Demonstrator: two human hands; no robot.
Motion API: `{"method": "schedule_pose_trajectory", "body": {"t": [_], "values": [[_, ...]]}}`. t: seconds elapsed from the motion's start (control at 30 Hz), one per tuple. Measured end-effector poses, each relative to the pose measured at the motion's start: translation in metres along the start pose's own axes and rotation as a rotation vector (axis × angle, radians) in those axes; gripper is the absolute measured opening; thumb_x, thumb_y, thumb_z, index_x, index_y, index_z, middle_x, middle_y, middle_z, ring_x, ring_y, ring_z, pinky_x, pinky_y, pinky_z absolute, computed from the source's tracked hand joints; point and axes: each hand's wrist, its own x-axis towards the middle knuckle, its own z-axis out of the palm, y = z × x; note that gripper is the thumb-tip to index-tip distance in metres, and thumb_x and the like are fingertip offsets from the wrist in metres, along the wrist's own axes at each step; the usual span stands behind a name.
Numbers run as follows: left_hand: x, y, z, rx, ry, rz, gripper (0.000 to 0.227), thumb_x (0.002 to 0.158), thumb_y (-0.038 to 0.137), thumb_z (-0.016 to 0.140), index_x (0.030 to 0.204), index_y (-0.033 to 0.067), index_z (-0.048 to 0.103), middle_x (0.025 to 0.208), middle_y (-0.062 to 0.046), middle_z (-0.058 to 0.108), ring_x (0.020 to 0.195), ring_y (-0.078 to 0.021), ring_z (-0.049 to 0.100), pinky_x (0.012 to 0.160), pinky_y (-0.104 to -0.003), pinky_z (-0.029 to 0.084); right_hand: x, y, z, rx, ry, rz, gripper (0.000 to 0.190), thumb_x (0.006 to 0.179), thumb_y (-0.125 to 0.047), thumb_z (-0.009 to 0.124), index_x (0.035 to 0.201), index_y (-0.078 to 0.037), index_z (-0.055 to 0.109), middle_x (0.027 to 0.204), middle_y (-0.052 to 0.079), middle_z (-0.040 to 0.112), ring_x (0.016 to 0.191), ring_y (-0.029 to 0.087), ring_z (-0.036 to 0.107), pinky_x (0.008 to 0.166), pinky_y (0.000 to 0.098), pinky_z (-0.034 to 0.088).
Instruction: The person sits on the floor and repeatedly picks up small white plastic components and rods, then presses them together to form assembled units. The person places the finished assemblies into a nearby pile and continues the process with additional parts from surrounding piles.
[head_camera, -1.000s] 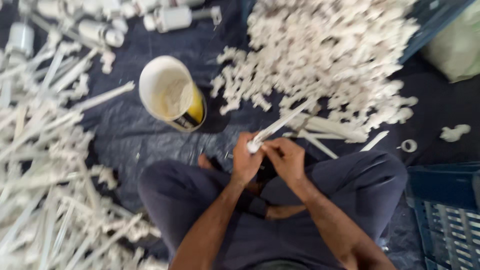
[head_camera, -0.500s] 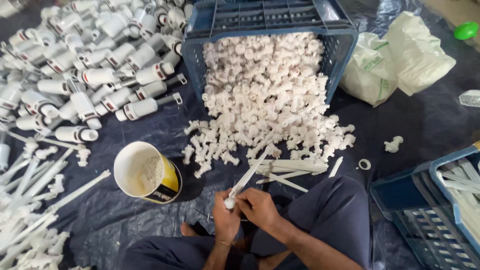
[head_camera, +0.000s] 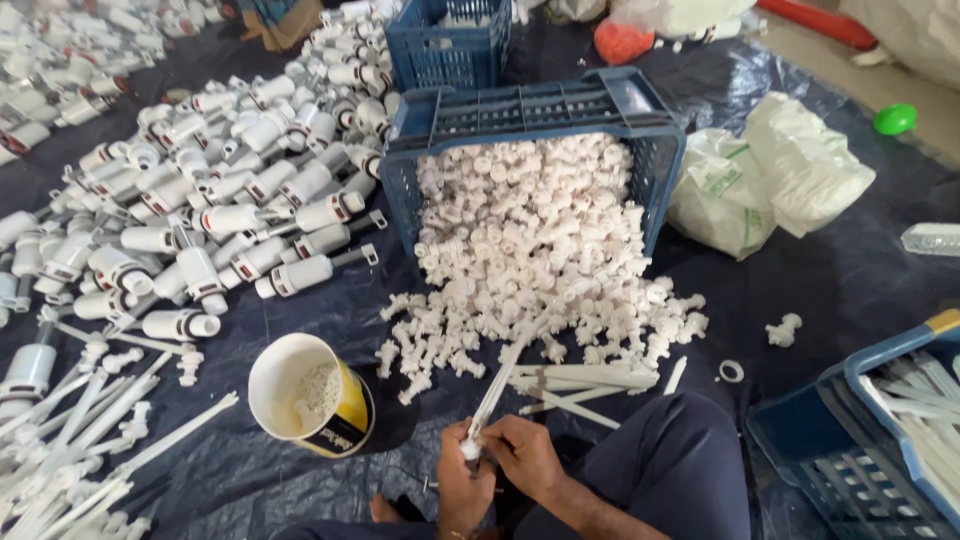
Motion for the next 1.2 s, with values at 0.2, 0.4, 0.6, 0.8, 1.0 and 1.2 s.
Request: {"method": "schedule_pose_trajectory", "body": {"t": [0.2, 0.4, 0.6, 0.8, 1.0, 1.2], "values": [[0.011, 0.013, -0.02, -0.118, -0.182, 0.331, 0.039, 0.08, -0.006, 0.062, 0.118, 0.0002, 0.056, 0.097, -0.006, 0.061, 0.087, -0.0107, 0.056, 0.075, -0.026, 0.047, 0.017, -0.042, -0.048, -0.344, -0.004, -0.692, 0.028, 0.078, -0.029, 0.08, 0.097, -0.013, 0.068, 0.104, 0.015, 0.069, 0.102, 0.036, 0.063, 0.084, 0.0463, 0.051], [0.01, 0.035, -0.028, -0.142, -0.446, 0.058, 0.03, 0.085, 0.011, 0.07, 0.11, 0.0033, 0.056, 0.094, -0.003, 0.061, 0.087, -0.0076, 0.057, 0.075, -0.025, 0.049, 0.026, -0.019, -0.058, -0.364, -0.488, -0.256, 0.04, 0.089, -0.045, 0.077, 0.096, -0.007, 0.066, 0.078, 0.014, 0.065, 0.078, 0.037, 0.067, 0.067, 0.0478, 0.05], [0.017, 0.041, -0.021, 0.025, -0.242, -0.029, 0.033, 0.082, 0.023, 0.083, 0.083, 0.0035, 0.056, 0.071, -0.001, 0.061, 0.068, -0.0063, 0.052, 0.057, -0.025, 0.046, 0.014, 0.009, -0.037, -0.296, -0.4, -0.362, 0.026, 0.086, -0.03, 0.074, 0.087, -0.007, 0.061, 0.076, 0.012, 0.063, 0.074, 0.037, 0.067, 0.064, 0.0481, 0.05], [0.016, 0.035, -0.024, -0.094, -0.155, -0.067, 0.03, 0.083, 0.022, 0.082, 0.091, 0.0046, 0.059, 0.074, 0.001, 0.059, 0.06, -0.0053, 0.05, 0.05, -0.023, 0.041, 0.036, -0.048, -0.041, -0.407, -0.409, -0.407, 0.019, 0.084, -0.026, 0.077, 0.09, -0.009, 0.068, 0.078, 0.008, 0.068, 0.074, 0.033, 0.069, 0.063, 0.0461, 0.052], [0.021, 0.017, -0.028, -0.378, -0.044, -0.171, 0.026, 0.086, 0.015, 0.073, 0.104, 0.0039, 0.056, 0.074, -0.005, 0.065, 0.051, -0.0061, 0.048, 0.043, -0.022, 0.039, 0.065, -0.167, -0.148, -0.208, 0.331, -0.448, 0.034, 0.087, -0.021, 0.086, 0.113, -0.01, 0.067, 0.114, 0.005, 0.069, 0.107, 0.019, 0.068, 0.093, 0.0338, 0.057], [0.014, 0.021, -0.023, -0.449, -0.123, -0.074, 0.029, 0.088, 0.009, 0.071, 0.112, 0.0013, 0.057, 0.082, -0.006, 0.068, 0.056, -0.0048, 0.052, 0.048, -0.021, 0.042, 0.084, -0.24, -0.28, -0.418, 1.175, -0.854, 0.026, 0.119, -0.016, 0.071, 0.107, 0.007, 0.073, 0.085, 0.014, 0.064, 0.072, 0.018, 0.058, 0.062, 0.0297, 0.039]]}}
